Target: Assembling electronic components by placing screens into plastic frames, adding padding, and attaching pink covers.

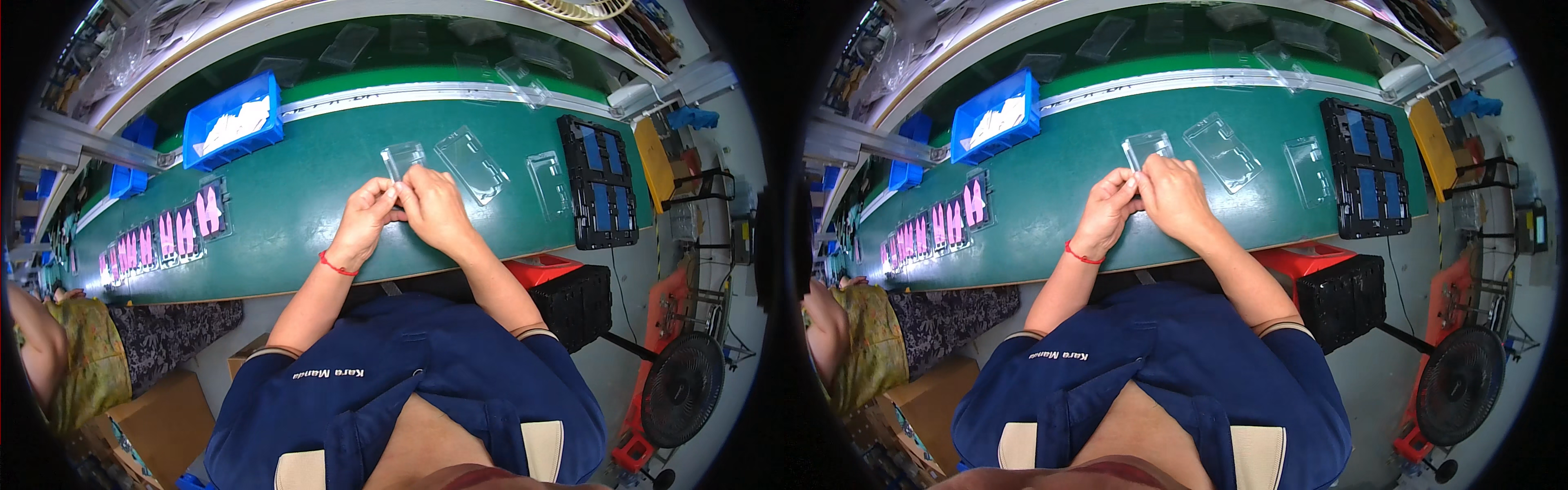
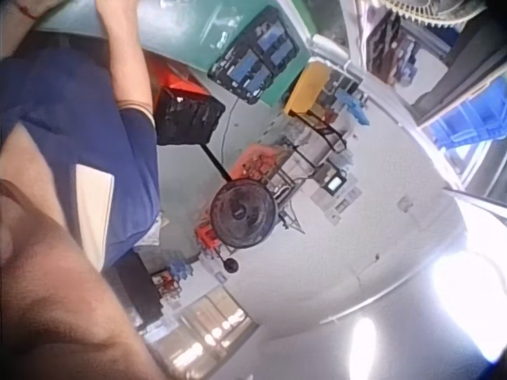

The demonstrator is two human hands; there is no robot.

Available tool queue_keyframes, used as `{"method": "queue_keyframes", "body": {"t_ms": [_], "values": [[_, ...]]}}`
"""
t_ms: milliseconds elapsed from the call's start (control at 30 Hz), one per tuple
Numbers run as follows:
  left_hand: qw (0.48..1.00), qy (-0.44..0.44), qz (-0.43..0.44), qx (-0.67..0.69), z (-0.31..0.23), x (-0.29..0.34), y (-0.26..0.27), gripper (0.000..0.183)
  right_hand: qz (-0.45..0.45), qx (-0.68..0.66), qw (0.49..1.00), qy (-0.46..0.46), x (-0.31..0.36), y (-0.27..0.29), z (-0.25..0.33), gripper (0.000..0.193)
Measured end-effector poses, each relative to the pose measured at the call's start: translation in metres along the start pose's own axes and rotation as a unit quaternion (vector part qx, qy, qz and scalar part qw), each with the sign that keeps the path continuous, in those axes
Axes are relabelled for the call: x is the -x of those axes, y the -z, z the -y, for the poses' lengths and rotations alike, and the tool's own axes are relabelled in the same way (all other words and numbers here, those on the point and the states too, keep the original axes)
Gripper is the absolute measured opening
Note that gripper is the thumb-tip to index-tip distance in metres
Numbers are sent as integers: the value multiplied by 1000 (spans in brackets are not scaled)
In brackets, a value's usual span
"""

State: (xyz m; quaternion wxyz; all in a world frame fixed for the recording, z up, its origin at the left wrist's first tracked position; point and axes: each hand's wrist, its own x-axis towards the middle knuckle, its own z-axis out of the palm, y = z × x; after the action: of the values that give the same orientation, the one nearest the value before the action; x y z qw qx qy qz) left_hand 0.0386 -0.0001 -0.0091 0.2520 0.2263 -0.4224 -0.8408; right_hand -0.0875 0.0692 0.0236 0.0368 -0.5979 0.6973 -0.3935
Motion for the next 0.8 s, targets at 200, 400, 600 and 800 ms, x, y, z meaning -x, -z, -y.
{"method": "queue_keyframes", "body": {"t_ms": [200,400,600,800], "values": [[993,10,-118,-19,-16,10,23,11,-3,-52,996,-77,-11,10,1,20],[965,61,-186,-172,-52,11,55,13,-55,70,994,-60,-5,32,-33,25],[855,-23,-231,-464,-40,-6,44,32,-149,365,905,-162,59,120,-135,19],[801,-144,-206,-544,-26,-21,38,34,-189,311,926,-100,51,99,-141,24]]}}
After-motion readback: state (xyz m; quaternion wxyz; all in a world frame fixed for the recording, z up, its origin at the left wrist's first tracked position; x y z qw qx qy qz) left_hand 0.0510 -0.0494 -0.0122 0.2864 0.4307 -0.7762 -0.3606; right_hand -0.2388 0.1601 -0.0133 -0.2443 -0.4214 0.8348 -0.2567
